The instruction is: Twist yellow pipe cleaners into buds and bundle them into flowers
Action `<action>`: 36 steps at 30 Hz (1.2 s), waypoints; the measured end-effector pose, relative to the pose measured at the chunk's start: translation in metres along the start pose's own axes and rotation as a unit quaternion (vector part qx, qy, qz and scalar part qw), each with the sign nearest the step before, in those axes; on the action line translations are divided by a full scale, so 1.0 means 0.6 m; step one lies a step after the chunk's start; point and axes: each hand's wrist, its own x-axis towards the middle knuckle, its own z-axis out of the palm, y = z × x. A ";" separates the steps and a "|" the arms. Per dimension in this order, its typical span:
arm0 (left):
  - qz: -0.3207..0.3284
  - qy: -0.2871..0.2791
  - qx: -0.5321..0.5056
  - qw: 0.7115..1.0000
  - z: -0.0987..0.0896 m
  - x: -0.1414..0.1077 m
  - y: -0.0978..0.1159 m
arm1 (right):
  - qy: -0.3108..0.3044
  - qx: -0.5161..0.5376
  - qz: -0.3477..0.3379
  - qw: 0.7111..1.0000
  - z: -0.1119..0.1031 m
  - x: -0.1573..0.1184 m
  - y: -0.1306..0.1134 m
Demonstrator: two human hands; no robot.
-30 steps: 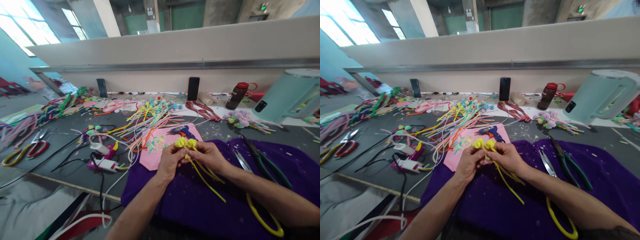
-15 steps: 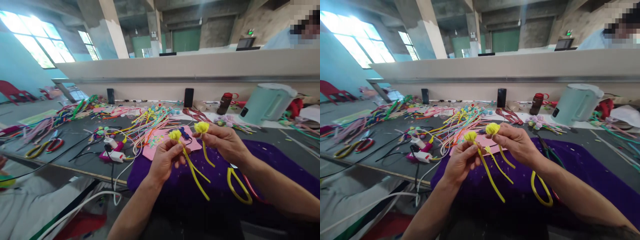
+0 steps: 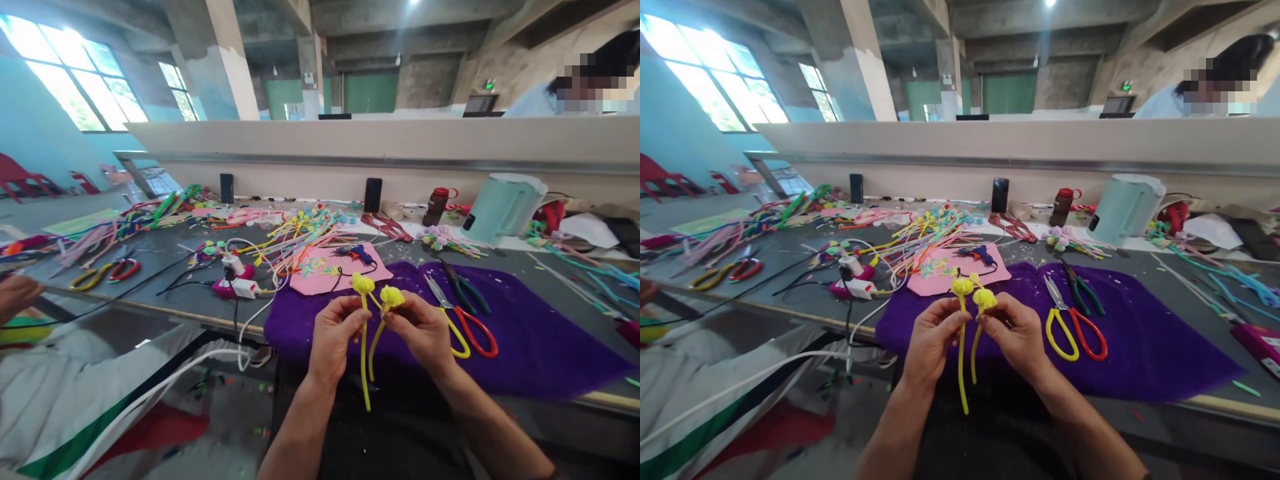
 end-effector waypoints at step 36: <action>-0.054 0.011 -0.065 0.996 -0.001 0.003 -0.102 | 0.085 -0.185 -0.100 0.974 0.021 -0.053 0.059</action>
